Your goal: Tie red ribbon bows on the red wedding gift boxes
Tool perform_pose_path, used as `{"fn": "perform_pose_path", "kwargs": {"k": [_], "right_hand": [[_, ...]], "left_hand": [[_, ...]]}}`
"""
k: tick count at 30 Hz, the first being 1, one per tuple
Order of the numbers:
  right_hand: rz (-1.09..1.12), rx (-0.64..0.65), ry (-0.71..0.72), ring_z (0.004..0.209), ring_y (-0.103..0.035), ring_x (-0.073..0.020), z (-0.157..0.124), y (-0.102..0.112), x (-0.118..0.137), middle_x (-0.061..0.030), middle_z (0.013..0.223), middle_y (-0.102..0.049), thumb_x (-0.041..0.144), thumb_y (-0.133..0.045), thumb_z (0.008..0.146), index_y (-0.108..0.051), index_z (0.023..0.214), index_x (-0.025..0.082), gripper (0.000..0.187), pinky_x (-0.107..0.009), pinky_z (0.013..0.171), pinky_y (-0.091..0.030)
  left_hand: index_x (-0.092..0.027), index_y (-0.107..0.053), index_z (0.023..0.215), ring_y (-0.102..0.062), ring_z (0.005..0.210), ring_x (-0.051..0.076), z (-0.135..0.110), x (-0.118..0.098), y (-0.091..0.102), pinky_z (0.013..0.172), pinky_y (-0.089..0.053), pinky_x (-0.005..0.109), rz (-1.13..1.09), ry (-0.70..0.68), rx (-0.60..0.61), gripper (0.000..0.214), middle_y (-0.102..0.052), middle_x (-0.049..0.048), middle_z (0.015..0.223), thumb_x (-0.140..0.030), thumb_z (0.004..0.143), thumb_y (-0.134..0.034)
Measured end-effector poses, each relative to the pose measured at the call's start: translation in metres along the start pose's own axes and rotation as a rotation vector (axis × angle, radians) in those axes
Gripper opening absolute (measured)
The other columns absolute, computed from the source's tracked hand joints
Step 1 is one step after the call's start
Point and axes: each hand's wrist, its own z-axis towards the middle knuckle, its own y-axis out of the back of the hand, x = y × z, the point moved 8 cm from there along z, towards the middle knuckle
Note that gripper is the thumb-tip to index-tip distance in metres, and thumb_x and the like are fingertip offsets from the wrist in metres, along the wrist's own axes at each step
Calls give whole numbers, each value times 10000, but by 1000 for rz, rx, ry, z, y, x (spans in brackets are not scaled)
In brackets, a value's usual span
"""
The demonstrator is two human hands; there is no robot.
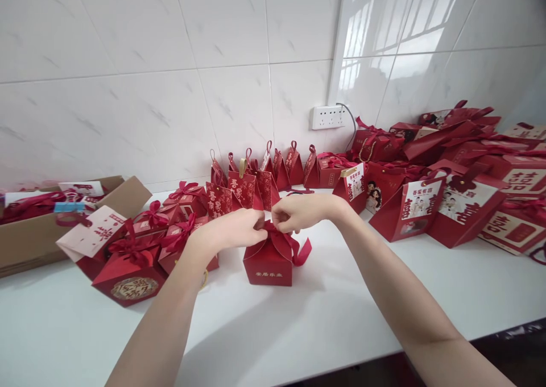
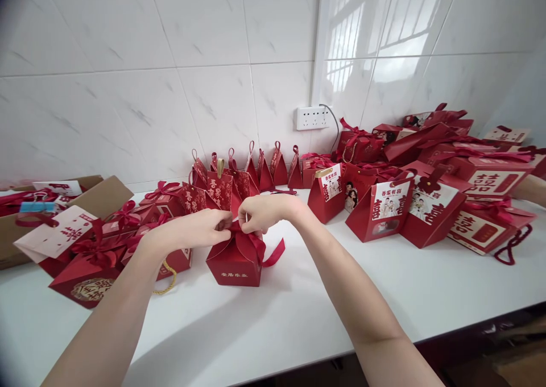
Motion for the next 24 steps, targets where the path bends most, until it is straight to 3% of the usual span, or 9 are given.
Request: {"fn": "perform_pose_path", "kwargs": {"k": [4,7,10,13,24], "right_hand": [[-65,-12,1,561,-518,-120,6,-2,1,8,641,-578,330,-557,707,-545,706,184,146,-218,456,-328],[-137,-14,34,505,-434,-99,10,-4,3,17,578,-514,275,-519,721,-511,615,175,146,-231,453,-290],[-58,-33,134,544,-461,-96,10,0,6,22,634,-544,207,-498,725,-542,722,179,52,-222,498,-327],[77,-19,211,598,-507,-99,8,4,3,32,678,-557,172,-509,705,-539,815,188,116,-211,545,-372],[44,97,120,540,-472,-85,9,-3,-13,50,597,-520,278,-589,679,-544,703,175,115,-208,484,-339]], "left_hand": [[-194,-479,747,-457,518,130,2,-1,-3,448,-260,259,-3,-18,6,114,-551,9,680,-299,706,-459],[-196,-488,731,-449,521,136,4,1,-3,455,-263,264,0,-21,-11,111,-546,12,665,-301,713,-456],[-194,-486,706,-428,506,134,4,4,0,452,-243,272,-23,8,-41,124,-542,18,659,-310,718,-447],[-200,-464,678,-422,505,132,0,2,4,456,-236,269,-44,11,-73,123,-537,12,651,-309,722,-431],[-209,-361,617,-422,502,148,0,-2,5,472,-244,270,-67,-9,-135,198,-484,2,590,-284,791,-306]]}}
